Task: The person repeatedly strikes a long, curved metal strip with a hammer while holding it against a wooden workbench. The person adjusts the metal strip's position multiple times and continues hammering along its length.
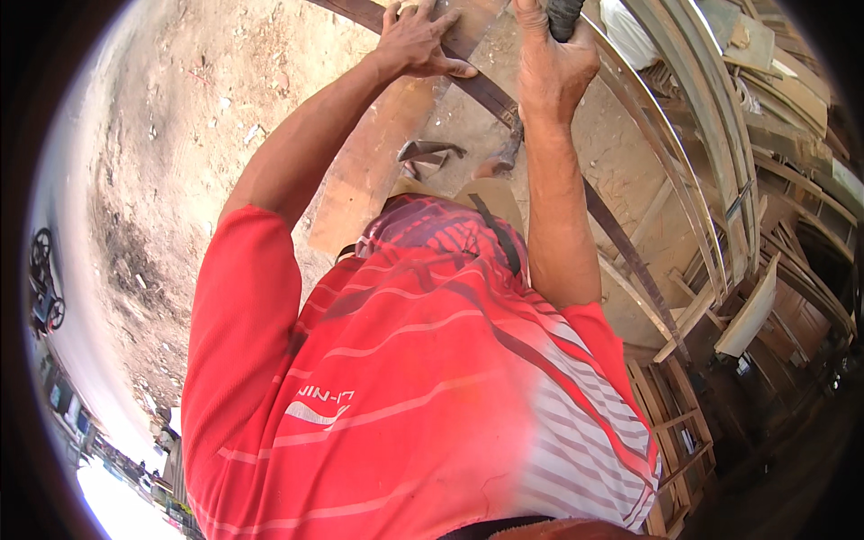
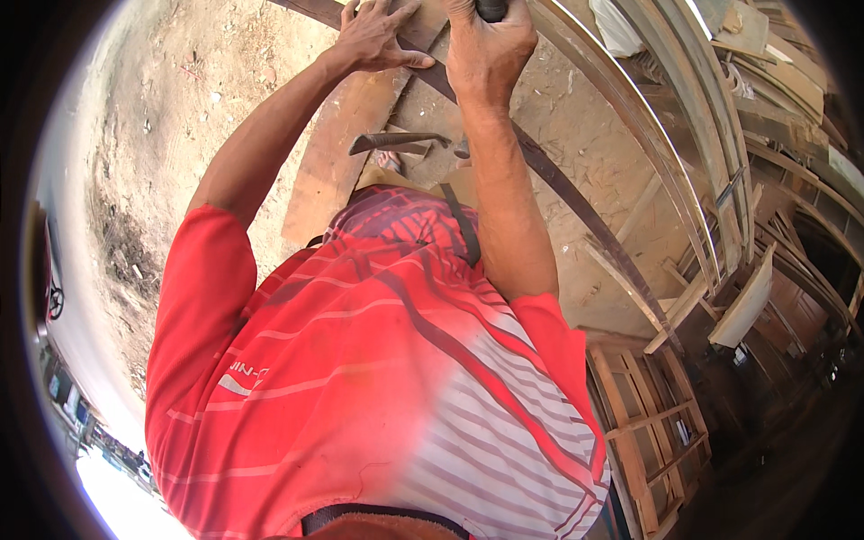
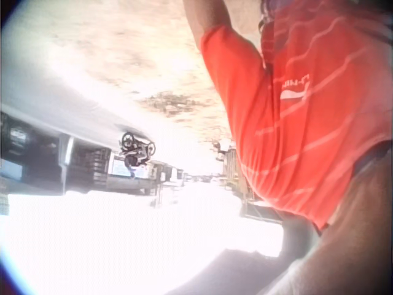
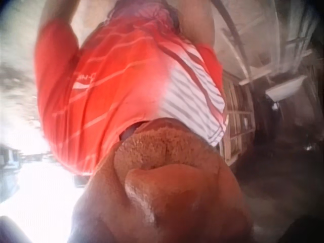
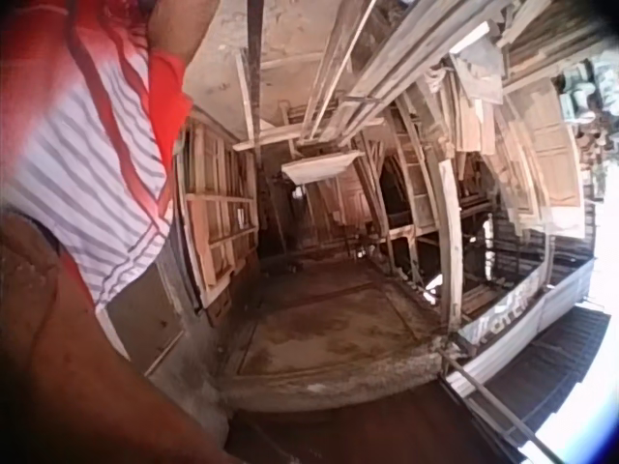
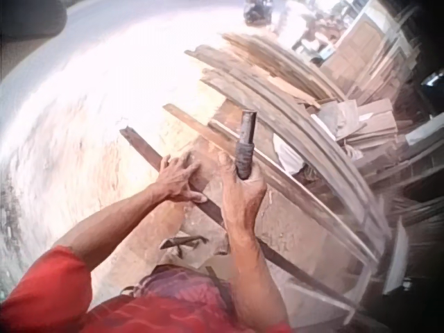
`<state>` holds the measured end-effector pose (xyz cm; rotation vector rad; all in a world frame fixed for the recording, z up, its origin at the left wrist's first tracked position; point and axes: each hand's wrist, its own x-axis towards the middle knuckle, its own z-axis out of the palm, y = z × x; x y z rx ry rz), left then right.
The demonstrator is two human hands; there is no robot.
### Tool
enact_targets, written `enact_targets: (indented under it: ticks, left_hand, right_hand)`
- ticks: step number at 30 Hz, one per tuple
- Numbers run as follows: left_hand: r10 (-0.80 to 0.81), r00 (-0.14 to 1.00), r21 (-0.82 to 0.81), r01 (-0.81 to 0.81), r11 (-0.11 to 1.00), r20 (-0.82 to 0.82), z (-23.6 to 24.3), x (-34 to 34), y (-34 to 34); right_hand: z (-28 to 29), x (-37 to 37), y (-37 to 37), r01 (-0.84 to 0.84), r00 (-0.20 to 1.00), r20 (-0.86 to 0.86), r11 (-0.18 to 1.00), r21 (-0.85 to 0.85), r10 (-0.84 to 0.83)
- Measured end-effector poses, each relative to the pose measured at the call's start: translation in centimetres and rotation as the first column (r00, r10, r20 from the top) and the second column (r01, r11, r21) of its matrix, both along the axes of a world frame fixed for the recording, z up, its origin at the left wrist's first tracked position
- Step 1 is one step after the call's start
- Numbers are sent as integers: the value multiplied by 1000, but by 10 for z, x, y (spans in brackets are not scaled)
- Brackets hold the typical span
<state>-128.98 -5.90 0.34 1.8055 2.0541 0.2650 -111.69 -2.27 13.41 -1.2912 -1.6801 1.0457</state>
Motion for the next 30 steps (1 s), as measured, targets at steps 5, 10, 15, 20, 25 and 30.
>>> enact_targets:
  ticks: [5, 10, 15, 20, 25, 30]
  left_hand:
    - [-4, 1000, -9, 4, 1000, -21, -10, -3, 1]
    - [-10, 998, -39, 8, 999, -67, -7, -4, -1]
    - [-38, 996, -41, 34, 999, -78, -6, -2, 6]
    - [-41, 969, 117, 71, 991, -243, -49, -6, 3]
    - [-35, 976, 68, 51, 996, -215, -53, -10, 1]
    - [-15, 986, 23, 19, 1000, -168, -40, -7, 6]
  right_hand:
    - [25, 78, -10, -123, 900, -421, 992, 3, 113]
    - [43, 157, -17, 233, 748, -640, 973, 1, -178]
    - [6, 220, -60, 353, 822, -414, 920, -170, -391]
    - [2, 287, -115, -82, 855, -480, 863, -499, -196]
    - [-13, 283, -156, -242, 664, -723, 861, -448, -190]
    - [-39, 285, -173, -608, 305, -853, 602, -517, -425]
